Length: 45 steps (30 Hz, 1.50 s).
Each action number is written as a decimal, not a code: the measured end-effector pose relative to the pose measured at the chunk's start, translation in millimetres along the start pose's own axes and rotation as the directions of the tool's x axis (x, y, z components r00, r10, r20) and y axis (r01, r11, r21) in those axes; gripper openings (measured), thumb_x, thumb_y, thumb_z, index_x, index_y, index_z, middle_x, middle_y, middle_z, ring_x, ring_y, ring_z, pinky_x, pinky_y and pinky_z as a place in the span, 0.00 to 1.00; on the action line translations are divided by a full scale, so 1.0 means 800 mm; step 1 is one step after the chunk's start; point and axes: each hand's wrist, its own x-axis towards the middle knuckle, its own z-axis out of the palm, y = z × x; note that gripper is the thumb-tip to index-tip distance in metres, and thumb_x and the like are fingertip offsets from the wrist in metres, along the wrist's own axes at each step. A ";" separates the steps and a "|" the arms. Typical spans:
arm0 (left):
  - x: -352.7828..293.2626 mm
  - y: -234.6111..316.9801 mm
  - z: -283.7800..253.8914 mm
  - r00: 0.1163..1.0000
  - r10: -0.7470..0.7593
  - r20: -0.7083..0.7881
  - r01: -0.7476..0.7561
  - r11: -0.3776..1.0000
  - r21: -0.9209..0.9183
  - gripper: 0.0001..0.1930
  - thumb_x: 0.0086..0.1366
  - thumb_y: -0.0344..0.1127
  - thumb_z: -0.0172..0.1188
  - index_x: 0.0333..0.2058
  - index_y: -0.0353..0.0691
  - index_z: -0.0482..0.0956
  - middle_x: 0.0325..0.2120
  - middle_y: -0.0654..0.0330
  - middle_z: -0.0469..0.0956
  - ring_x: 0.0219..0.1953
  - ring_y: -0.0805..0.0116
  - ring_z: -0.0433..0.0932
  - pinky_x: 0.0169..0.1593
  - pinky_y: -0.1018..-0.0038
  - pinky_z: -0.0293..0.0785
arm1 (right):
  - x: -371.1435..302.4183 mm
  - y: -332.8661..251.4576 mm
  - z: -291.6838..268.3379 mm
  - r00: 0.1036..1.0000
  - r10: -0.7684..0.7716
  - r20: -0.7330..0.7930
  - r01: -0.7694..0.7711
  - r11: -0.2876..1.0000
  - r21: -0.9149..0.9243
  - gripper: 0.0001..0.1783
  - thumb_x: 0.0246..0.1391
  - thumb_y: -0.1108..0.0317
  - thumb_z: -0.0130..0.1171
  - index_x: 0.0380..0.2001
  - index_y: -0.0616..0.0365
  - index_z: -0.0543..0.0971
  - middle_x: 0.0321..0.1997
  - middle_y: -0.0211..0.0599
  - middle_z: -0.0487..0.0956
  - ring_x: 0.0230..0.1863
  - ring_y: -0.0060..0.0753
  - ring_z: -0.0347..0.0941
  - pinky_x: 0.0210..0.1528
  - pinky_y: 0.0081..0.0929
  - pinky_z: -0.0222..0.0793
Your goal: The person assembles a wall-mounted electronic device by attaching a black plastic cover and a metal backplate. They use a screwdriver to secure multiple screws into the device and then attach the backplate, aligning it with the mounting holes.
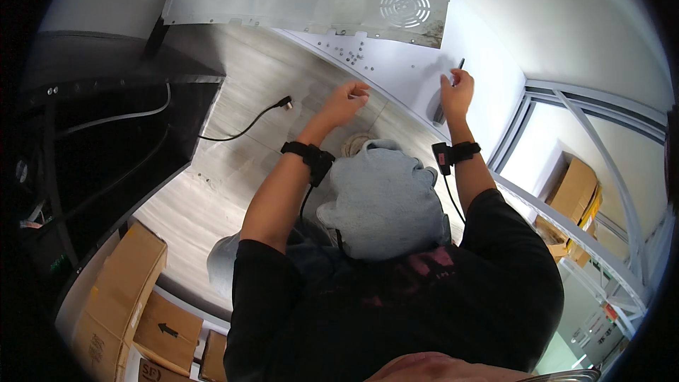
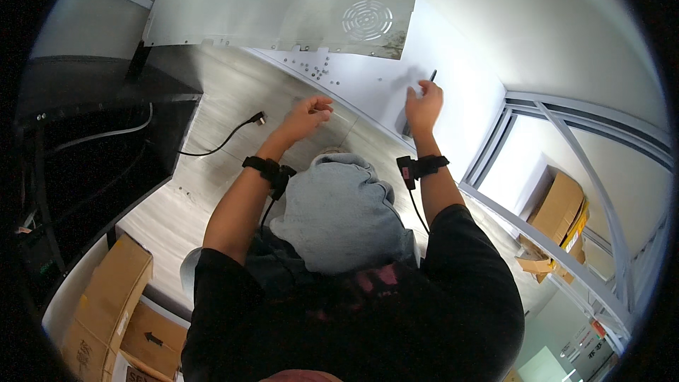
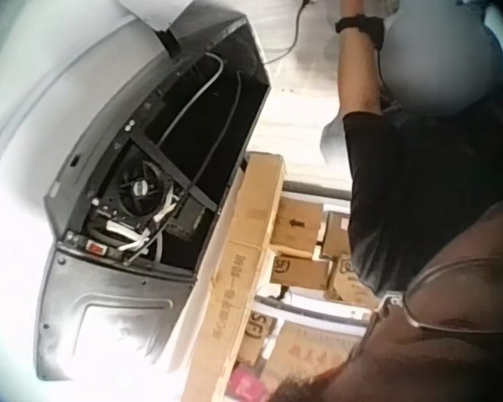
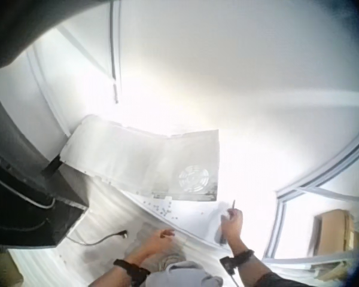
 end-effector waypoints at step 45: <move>0.009 -0.050 -0.013 0.901 0.079 -0.427 -0.099 0.995 -0.025 0.12 0.59 0.28 0.58 0.42 0.35 0.76 0.32 0.62 0.77 0.35 0.75 0.74 0.41 0.78 0.71 | -0.001 -0.151 0.124 0.793 -0.498 0.352 0.454 0.867 0.204 0.06 0.44 0.68 0.64 0.29 0.52 0.81 0.29 0.39 0.75 0.39 0.45 0.71 0.40 0.38 0.68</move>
